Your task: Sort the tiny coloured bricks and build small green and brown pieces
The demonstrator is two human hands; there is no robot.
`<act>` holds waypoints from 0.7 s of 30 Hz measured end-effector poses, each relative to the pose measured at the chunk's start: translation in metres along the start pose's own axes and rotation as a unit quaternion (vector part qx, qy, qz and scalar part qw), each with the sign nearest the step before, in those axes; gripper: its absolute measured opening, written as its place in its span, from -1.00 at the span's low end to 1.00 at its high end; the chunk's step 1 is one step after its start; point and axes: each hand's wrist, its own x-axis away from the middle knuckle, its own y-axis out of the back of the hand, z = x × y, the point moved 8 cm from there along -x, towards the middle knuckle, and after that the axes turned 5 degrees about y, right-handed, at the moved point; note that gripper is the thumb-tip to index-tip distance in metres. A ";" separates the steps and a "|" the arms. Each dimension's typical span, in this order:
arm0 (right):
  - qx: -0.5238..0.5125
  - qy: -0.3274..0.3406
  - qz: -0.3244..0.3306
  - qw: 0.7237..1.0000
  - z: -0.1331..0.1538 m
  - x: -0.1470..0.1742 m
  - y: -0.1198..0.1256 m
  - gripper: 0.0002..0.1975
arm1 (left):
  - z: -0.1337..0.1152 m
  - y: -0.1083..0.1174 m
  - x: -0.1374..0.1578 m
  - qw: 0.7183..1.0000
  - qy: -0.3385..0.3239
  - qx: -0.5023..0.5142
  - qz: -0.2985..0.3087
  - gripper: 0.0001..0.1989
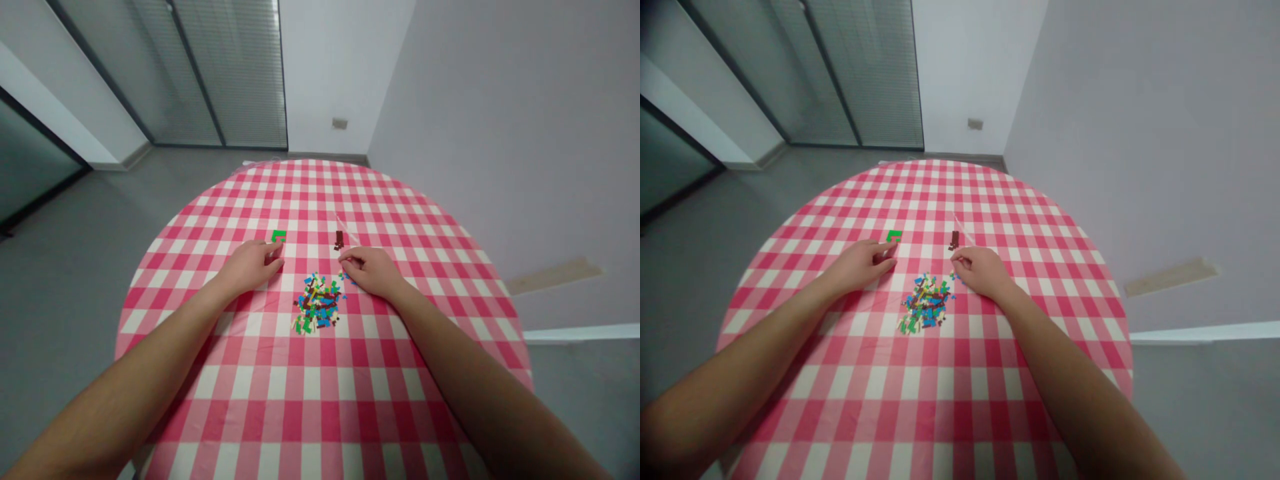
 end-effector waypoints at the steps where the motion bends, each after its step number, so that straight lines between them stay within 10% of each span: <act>1: 0.001 -0.001 -0.002 1.000 0.000 0.000 0.000 -0.80 | 0.000 0.000 0.000 1.000 -0.003 0.000 0.001 -0.77; 21: 0.011 -0.004 0.002 1.000 -0.003 -0.001 -0.003 -0.79 | -0.004 -0.002 -0.003 0.998 -0.001 -0.054 -0.006 -0.73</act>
